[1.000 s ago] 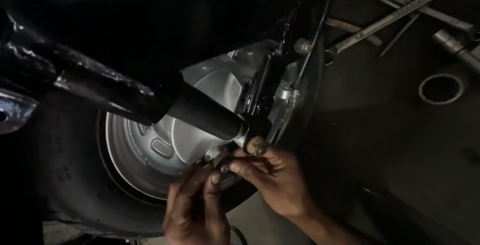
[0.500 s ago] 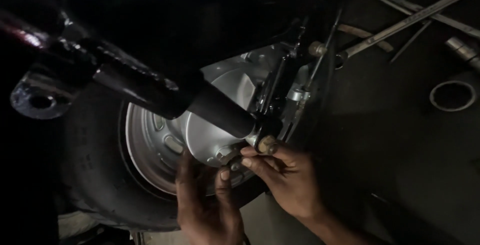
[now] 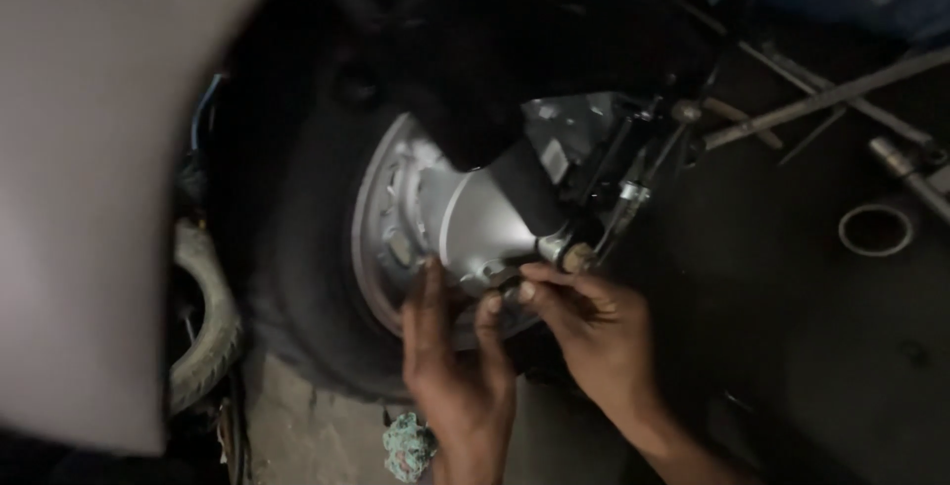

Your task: The person works on the front wheel of a scooter, threading a cable along the fork and fitting a nut onto the wheel hub stud by hand. They then use pliers to tighten or adjust a component at the wheel hub.

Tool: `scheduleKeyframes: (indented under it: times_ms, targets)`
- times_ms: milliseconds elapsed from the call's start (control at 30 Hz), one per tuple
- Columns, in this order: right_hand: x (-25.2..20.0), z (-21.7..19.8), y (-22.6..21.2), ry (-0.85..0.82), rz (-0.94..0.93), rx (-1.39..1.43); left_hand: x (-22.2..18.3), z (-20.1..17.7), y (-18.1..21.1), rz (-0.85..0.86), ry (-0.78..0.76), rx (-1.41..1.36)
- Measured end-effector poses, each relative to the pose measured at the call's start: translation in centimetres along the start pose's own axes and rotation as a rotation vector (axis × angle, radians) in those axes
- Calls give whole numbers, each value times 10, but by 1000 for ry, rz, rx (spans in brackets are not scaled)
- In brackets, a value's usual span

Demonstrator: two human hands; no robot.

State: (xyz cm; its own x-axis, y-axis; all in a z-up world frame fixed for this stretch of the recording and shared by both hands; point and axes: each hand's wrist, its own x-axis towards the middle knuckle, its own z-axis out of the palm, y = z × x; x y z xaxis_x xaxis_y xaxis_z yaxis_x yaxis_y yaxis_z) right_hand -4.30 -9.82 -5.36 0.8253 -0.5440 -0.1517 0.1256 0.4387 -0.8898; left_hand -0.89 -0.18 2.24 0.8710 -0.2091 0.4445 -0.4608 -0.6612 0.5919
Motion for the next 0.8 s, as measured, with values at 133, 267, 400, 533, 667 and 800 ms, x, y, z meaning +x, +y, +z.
scheduleKeyframes:
  times_ms: [133, 267, 400, 533, 667, 800]
  targets:
    - [-16, 19, -3, 67, -142, -145, -3, -22, -4, 26, -2, -69]
    - [-27, 38, -16, 90, -44, -94, -8, -43, -9, 102, 69, -61]
    - [-38, 47, -14, -6, -85, 4, -13, -58, -19, 55, 60, -200]
    - [-76, 67, -35, -16, -284, -534, -17, -84, -25, 90, 128, -247]
    - [-101, 88, -78, -137, -285, -870, -20, -109, -42, -28, 84, -402]
    - [-116, 110, -118, -237, -172, -1480, -24, -117, -62, -73, 148, -557]
